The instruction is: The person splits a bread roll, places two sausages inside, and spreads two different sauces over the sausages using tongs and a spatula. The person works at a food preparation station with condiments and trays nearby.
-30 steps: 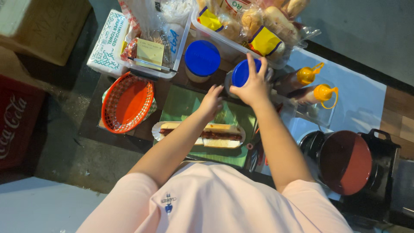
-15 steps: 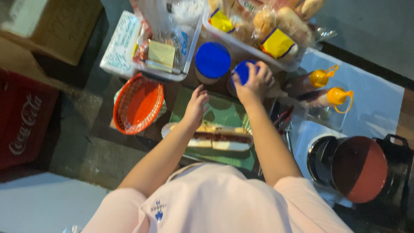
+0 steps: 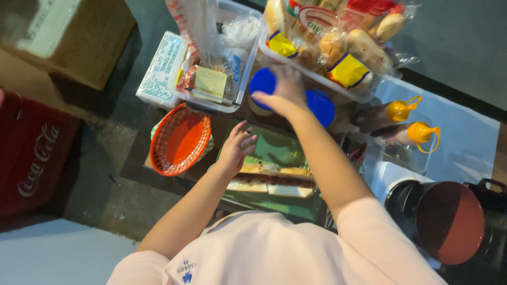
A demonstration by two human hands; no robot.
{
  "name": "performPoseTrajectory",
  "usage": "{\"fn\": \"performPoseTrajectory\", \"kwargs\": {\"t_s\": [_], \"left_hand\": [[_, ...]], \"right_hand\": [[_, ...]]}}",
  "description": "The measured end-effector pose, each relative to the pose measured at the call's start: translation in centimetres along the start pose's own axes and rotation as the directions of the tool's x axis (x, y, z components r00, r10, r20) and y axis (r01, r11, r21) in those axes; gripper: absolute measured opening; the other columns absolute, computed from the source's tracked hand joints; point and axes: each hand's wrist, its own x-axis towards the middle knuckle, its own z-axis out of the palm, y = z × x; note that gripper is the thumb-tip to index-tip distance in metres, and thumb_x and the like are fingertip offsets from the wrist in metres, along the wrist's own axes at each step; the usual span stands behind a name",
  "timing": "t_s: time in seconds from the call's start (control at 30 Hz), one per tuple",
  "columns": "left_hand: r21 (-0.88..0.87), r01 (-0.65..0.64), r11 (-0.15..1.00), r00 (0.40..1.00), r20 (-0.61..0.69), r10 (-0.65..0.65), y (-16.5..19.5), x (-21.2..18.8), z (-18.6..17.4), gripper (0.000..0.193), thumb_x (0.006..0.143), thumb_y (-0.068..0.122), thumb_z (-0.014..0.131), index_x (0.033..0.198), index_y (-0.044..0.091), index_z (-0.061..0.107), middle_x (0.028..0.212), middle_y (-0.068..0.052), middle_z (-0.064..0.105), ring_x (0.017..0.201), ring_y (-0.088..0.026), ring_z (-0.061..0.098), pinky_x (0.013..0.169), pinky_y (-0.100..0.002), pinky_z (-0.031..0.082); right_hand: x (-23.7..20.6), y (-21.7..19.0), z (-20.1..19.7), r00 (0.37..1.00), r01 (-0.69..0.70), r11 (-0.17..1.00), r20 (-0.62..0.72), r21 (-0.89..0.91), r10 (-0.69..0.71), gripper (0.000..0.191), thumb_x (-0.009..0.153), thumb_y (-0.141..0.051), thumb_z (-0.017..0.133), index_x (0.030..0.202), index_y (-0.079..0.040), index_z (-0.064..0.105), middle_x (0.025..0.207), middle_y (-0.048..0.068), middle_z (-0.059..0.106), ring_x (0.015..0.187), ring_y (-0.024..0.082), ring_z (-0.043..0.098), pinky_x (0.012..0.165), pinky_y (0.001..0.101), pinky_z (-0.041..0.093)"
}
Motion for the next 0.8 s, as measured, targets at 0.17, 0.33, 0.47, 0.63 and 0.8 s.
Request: {"fn": "performPoseTrajectory", "kwargs": {"t_s": [0.17, 0.33, 0.47, 0.63, 0.8], "left_hand": [[0.0, 0.023, 1.0, 0.999, 0.025, -0.023, 0.2, -0.7, -0.3, 0.062, 0.095, 0.018, 0.055, 0.155, 0.019, 0.038, 0.149, -0.01, 0.051, 0.125, -0.024, 0.058, 0.105, -0.048, 0.045], [0.002, 0.07, 0.998, 0.997, 0.019, -0.07, 0.3, -0.8, -1.4, 0.062, 0.096, 0.02, 0.055, 0.155, 0.018, 0.038, 0.149, -0.01, 0.051, 0.126, -0.025, 0.057, 0.104, -0.046, 0.044], [-0.049, 0.05, 0.998, 0.995, 0.093, -0.046, 0.5, -0.9, -1.2, 0.064, 0.096, 0.021, 0.057, 0.157, 0.015, 0.038, 0.15, -0.014, 0.049, 0.129, -0.029, 0.055, 0.106, -0.049, 0.043], [-0.406, 0.098, 0.909, 0.912, 0.402, 0.082, 0.4, -3.0, 2.7, 0.085, 0.084, 0.048, 0.066, 0.158, 0.03, 0.029, 0.159, -0.007, 0.04, 0.144, -0.033, 0.043, 0.112, -0.058, 0.041], [-0.324, 0.179, 0.929, 0.851, 0.524, 0.019, 0.4, -4.6, 4.5, 0.098, 0.071, 0.055, 0.073, 0.156, 0.034, 0.028, 0.158, -0.004, 0.04, 0.145, -0.033, 0.041, 0.113, -0.064, 0.039]], "right_hand": [[2.0, -3.4, 1.5, 0.776, -0.389, 0.865, 0.392, -0.317, 0.494, 0.131, 0.061, -0.055, 0.09, 0.162, -0.031, 0.009, 0.164, 0.022, 0.015, 0.143, 0.052, 0.026, 0.108, 0.066, 0.036], [1.1, -3.4, 0.8, 0.802, -0.411, 0.859, 0.328, -0.304, 0.499, 0.13, 0.061, -0.055, 0.09, 0.162, -0.033, 0.012, 0.163, 0.022, 0.019, 0.145, 0.051, 0.026, 0.111, 0.068, 0.033], [-1.6, -5.1, -2.6, 0.855, -0.373, 0.887, 0.27, -0.271, 0.442, 0.122, 0.067, -0.057, 0.09, 0.162, -0.029, 0.019, 0.16, 0.025, 0.023, 0.142, 0.052, 0.029, 0.111, 0.0678, 0.033], [-6.3, -6.2, -10.0, 0.892, -0.365, 0.931, 0.278, -0.019, 0.356, 0.128, 0.057, -0.048, 0.095, 0.162, -0.027, 0.024, 0.155, 0.029, 0.028, 0.139, 0.053, 0.035, 0.113, 0.0573, 0.037], [-10.2, -9.5, -11.6, 0.943, -0.288, 0.954, 0.199, 0.084, 0.267, 0.121, 0.061, -0.041, 0.095, 0.161, -0.026, 0.029, 0.152, 0.032, 0.031, 0.132, 0.055, 0.038, 0.113, 0.0571, 0.035]]}}
